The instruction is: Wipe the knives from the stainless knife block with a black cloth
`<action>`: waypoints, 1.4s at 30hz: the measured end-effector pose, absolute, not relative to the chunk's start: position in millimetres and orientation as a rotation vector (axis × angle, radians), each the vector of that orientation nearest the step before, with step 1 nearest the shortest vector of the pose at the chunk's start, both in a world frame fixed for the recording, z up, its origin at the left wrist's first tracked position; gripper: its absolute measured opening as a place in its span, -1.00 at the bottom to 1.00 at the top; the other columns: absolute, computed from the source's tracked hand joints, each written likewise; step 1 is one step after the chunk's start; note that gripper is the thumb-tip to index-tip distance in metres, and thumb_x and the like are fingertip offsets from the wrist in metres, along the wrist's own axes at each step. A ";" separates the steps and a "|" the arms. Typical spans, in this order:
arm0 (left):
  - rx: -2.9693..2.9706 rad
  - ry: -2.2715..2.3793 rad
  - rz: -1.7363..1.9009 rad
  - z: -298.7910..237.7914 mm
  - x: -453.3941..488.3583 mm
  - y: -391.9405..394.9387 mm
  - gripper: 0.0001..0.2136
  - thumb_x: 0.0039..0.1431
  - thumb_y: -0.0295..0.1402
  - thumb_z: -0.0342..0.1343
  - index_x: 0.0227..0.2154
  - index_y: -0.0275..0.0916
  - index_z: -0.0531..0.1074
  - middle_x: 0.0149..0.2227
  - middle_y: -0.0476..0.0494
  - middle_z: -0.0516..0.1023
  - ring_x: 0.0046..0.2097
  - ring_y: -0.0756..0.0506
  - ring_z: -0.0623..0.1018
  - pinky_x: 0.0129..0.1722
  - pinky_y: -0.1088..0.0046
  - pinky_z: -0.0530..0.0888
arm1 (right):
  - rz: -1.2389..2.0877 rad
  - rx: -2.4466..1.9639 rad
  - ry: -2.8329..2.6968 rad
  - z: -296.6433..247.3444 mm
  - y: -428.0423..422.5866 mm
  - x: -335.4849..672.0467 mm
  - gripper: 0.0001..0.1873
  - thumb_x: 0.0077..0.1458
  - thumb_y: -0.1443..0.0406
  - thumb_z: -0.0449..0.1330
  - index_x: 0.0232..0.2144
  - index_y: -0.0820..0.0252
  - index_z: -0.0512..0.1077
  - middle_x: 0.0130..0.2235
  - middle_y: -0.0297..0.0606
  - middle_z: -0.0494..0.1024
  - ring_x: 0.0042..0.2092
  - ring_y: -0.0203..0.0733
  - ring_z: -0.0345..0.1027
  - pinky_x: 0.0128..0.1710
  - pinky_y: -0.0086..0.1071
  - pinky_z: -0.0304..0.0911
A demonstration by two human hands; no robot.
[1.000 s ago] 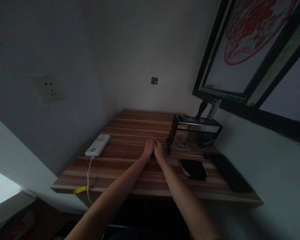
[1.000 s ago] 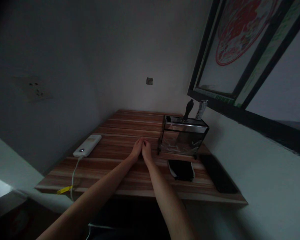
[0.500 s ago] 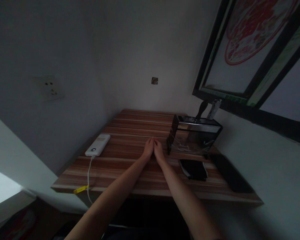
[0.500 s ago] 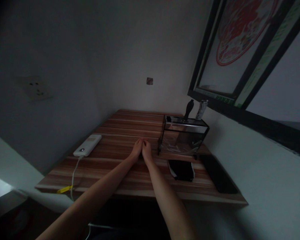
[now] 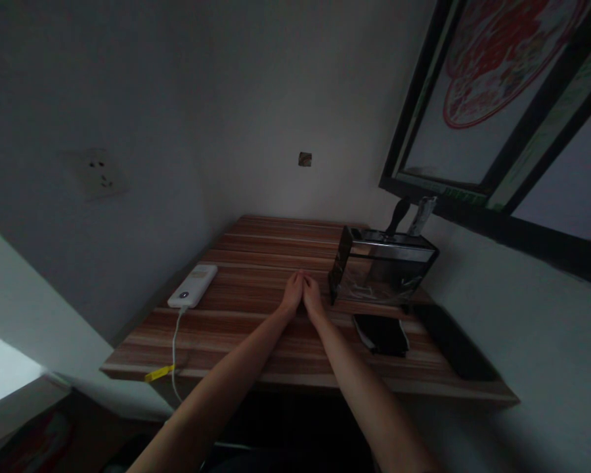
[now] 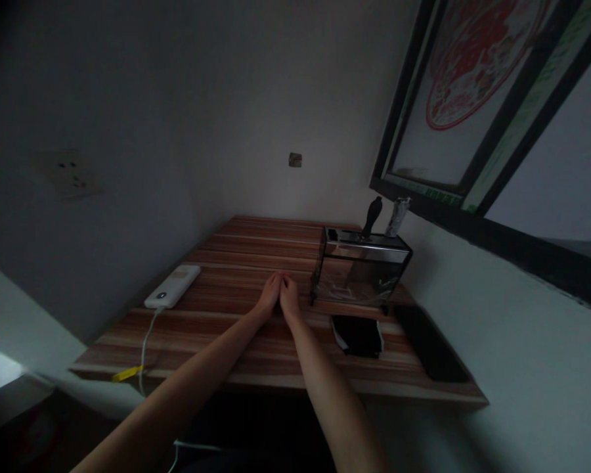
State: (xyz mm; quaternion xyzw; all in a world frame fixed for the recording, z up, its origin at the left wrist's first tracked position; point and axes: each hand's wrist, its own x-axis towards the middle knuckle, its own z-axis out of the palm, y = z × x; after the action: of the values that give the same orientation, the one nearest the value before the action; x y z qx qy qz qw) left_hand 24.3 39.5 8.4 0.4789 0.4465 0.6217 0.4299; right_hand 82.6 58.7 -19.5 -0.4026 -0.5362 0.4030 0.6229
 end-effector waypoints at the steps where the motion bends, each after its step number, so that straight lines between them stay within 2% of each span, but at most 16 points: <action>1: 1.195 1.113 1.551 8.4 24.3 39.4 -0.76 0.12 -0.34 -0.11 -0.45 -0.30 0.44 -0.37 -0.17 0.53 -0.26 -0.07 0.48 -0.13 0.41 0.35 | 0.925 -0.922 -1.231 -19.6 58.6 82.6 -0.75 -0.06 0.23 0.06 -0.48 0.24 0.49 -0.43 -0.24 0.56 -0.33 -0.15 0.39 -0.25 -0.35 0.23; 42: 1.215 1.105 1.547 9.9 23.7 36.5 -0.77 0.12 -0.36 -0.11 -0.45 -0.29 0.44 -0.37 -0.15 0.53 -0.26 -0.06 0.48 -0.13 0.43 0.34 | 0.926 -0.931 -1.254 -15.4 54.3 84.0 -0.75 -0.04 0.23 0.05 -0.44 0.23 0.49 -0.41 -0.24 0.56 -0.29 -0.14 0.40 -0.21 -0.33 0.23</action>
State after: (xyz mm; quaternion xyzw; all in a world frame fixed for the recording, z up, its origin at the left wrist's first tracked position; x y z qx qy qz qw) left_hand 23.7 36.5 9.9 0.4866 0.4426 0.6196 0.4283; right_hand 84.0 54.3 -15.4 -0.4041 -0.5445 0.4019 0.6154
